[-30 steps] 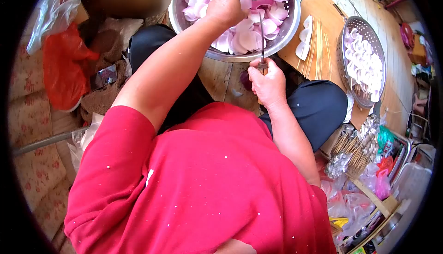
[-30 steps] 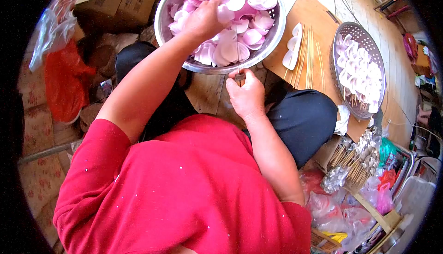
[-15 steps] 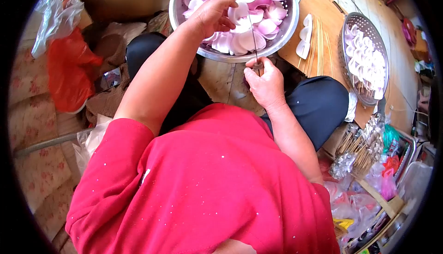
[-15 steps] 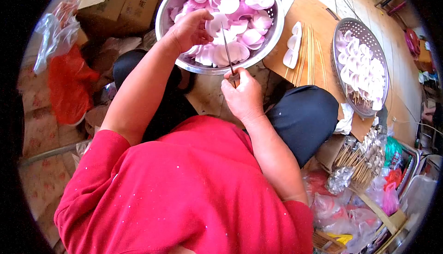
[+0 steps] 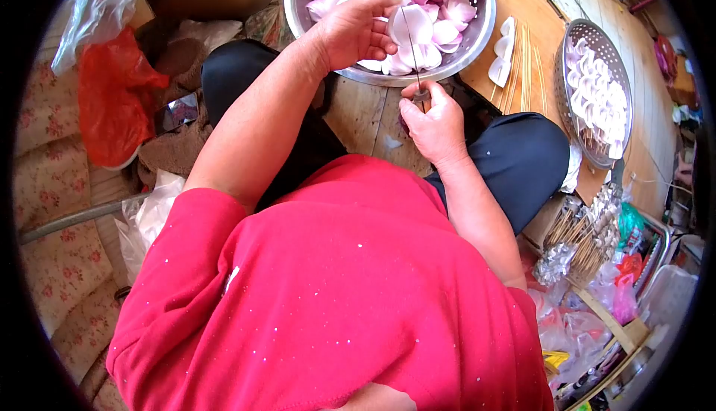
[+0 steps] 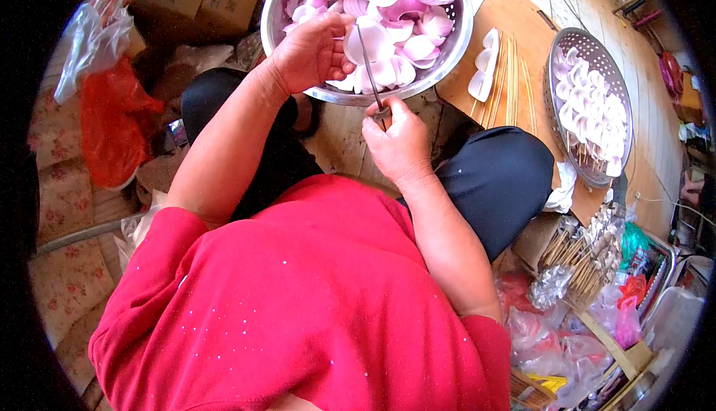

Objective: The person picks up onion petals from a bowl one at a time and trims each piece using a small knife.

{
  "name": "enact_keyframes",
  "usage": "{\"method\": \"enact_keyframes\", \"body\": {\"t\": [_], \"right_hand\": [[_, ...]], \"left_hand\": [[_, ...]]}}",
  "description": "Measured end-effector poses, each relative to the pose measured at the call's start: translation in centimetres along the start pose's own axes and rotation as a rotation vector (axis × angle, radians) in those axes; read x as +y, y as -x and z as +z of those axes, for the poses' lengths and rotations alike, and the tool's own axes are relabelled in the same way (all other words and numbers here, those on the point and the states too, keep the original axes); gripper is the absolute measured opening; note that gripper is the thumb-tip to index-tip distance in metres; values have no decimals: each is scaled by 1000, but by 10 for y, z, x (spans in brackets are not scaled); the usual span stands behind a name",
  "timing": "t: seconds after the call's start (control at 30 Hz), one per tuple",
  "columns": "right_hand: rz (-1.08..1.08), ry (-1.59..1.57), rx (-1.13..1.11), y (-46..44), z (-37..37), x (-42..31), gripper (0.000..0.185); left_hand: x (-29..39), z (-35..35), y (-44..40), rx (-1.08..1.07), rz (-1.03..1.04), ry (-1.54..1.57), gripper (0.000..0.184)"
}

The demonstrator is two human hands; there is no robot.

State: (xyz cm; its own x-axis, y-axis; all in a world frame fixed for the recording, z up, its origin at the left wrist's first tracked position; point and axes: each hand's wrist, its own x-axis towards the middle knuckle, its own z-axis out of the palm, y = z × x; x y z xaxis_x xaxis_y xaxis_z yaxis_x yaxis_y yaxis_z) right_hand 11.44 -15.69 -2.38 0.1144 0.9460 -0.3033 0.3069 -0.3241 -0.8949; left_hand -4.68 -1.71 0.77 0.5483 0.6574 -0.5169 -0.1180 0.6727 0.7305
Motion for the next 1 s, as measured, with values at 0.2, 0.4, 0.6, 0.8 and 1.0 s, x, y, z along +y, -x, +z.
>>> {"method": "enact_keyframes", "body": {"t": [0.2,0.4,0.6,0.8,1.0], "right_hand": [[-22,25,5,-2,0,2,20],[-3,89,-12,-6,2,9,22],[17,118,-28,-5,0,3,23],[-44,151,14,-3,3,3,20],[30,130,-40,-3,2,-1,24]], "left_hand": [[-10,-1,-3,69,39,-47,22],[-13,4,-4,172,73,-152,16],[-15,4,-7,237,131,-273,19],[-15,2,-9,316,207,-411,24],[-14,2,-6,297,190,-414,24]]}}
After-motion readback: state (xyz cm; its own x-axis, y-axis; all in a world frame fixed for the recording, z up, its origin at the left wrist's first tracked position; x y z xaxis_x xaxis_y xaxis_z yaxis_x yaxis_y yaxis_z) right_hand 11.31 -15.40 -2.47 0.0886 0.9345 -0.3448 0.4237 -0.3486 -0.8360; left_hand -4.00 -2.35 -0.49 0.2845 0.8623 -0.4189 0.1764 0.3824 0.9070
